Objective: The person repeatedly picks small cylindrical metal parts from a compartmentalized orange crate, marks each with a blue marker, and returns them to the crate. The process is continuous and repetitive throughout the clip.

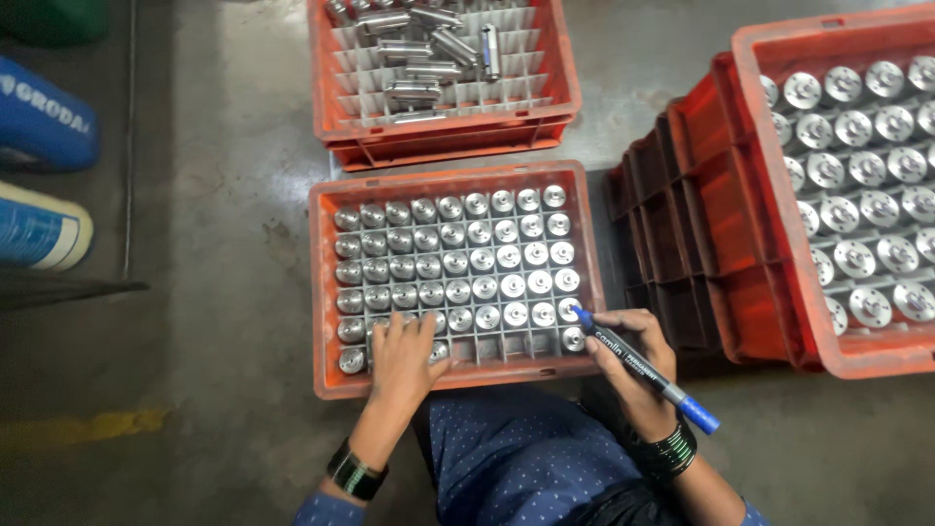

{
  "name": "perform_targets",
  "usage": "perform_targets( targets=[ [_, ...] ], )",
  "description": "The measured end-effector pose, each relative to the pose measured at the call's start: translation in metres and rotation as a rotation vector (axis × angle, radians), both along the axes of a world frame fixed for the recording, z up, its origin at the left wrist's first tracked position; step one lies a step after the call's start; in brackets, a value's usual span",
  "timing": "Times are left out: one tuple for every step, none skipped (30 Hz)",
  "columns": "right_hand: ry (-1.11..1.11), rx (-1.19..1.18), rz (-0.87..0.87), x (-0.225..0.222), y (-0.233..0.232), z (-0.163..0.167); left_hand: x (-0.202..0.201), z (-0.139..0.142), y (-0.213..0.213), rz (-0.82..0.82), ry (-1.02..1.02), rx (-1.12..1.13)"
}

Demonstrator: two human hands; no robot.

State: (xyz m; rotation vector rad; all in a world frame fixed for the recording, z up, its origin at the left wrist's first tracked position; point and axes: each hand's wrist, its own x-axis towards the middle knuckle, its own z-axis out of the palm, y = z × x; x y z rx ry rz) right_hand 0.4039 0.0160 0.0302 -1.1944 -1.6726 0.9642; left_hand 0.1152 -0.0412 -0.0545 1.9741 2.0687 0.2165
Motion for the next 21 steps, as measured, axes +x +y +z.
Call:
perform_targets(
  targets=[
    [0.010,-0.039,0.012,-0.003,0.000,-0.001,0.003,-0.006,0.003,-0.014,-0.008,-0.016],
    [0.018,-0.018,0.039,-0.005,0.001,-0.001,0.004,-0.011,0.005,-0.025,0.008,0.005],
    [0.027,0.005,0.065,-0.007,0.002,-0.002,0.005,-0.016,0.008,-0.037,0.024,0.026],
    [0.036,0.026,0.090,-0.008,0.002,-0.002,0.008,-0.019,0.010,-0.051,0.041,0.046],
    [0.014,0.043,0.073,-0.008,0.003,-0.002,0.010,-0.020,0.012,-0.069,0.068,0.056],
    [-0.007,0.061,0.057,-0.006,0.004,-0.001,0.012,-0.020,0.013,-0.089,0.096,0.065],
    [-0.027,0.079,0.039,-0.004,0.005,-0.001,0.013,-0.020,0.014,-0.108,0.125,0.076],
    [-0.036,0.071,0.019,-0.001,0.006,-0.001,0.013,-0.016,0.014,-0.111,0.100,0.067],
    [-0.045,0.063,-0.003,0.003,0.007,0.000,0.012,-0.010,0.014,-0.115,0.075,0.058],
    [-0.055,0.054,-0.027,0.006,0.008,0.000,0.010,0.000,0.015,-0.122,0.049,0.049],
    [-0.045,0.054,-0.043,0.009,0.009,-0.001,0.004,0.011,0.014,-0.122,0.056,0.012],
    [-0.037,0.054,-0.059,0.013,0.010,-0.001,-0.005,0.026,0.013,-0.124,0.063,-0.025],
    [-0.029,0.053,-0.076,0.015,0.011,-0.001,-0.017,0.042,0.007,0.040,-0.061,0.022],
    [-0.028,0.045,-0.097,0.018,0.011,-0.001,-0.030,0.060,0.001,0.206,-0.184,0.069],
    [-0.024,0.037,-0.116,0.019,0.012,-0.001,-0.039,0.077,-0.006,0.207,-0.535,0.112],
    [-0.016,0.031,-0.136,0.019,0.013,-0.002,-0.045,0.092,-0.013,0.202,-0.883,0.159],
    [-0.016,0.018,-0.144,0.017,0.014,-0.002,-0.049,0.105,-0.016,0.192,-1.227,0.205],
    [-0.019,0.003,-0.154,0.015,0.015,-0.003,-0.047,0.113,-0.015,0.229,-1.488,0.162],
    [-0.027,-0.014,-0.162,0.012,0.015,-0.003,-0.038,0.115,-0.010,0.271,-1.753,0.114],
    [0.000,-0.052,-0.134,0.009,0.014,-0.003,-0.021,0.113,-0.005,0.315,-2.020,0.063],
    [0.029,-0.087,-0.108,0.003,0.014,-0.003,0.000,0.108,0.005,0.287,-2.157,0.183]
  ],
)
